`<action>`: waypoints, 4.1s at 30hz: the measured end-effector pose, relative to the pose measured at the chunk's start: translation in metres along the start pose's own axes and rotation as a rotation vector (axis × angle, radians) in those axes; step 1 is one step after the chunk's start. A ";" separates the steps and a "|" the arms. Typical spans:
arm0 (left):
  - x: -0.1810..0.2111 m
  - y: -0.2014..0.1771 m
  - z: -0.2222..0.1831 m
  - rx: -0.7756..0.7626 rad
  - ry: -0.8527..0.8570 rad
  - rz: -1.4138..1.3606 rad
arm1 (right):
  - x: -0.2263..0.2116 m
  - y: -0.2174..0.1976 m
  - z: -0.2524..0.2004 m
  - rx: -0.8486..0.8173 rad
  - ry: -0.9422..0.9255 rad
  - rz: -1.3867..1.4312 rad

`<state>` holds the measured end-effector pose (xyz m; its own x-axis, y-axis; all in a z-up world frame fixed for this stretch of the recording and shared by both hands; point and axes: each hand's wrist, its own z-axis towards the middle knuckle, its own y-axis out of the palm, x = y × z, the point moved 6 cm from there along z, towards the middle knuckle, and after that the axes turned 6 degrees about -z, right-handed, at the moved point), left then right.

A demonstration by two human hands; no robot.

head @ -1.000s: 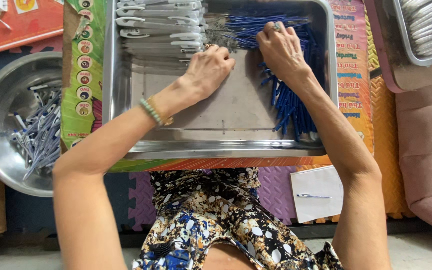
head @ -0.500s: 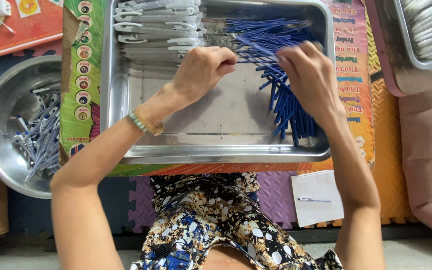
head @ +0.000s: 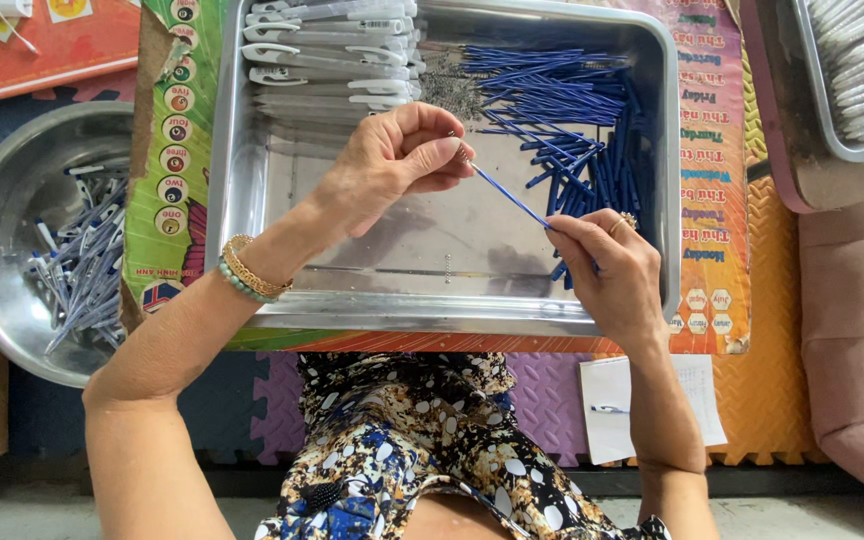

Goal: The person assembles ballpoint pens by inserting blue ink cartridges into white pen barrels and then attaching blue caps to the assembled pens, working from a metal tray.

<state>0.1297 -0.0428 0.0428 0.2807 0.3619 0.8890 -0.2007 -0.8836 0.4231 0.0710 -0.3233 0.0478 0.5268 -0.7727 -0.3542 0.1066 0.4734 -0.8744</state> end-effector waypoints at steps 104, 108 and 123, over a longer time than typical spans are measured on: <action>-0.014 -0.009 -0.043 -0.061 0.477 0.530 | 0.030 0.041 0.082 -0.072 -0.227 0.009; -0.020 -0.001 -0.044 -0.130 0.412 0.487 | -0.031 -0.012 0.082 -0.033 -0.271 0.203; -0.027 0.015 -0.050 -0.240 0.513 0.459 | -0.065 -0.019 0.071 -0.034 0.081 0.730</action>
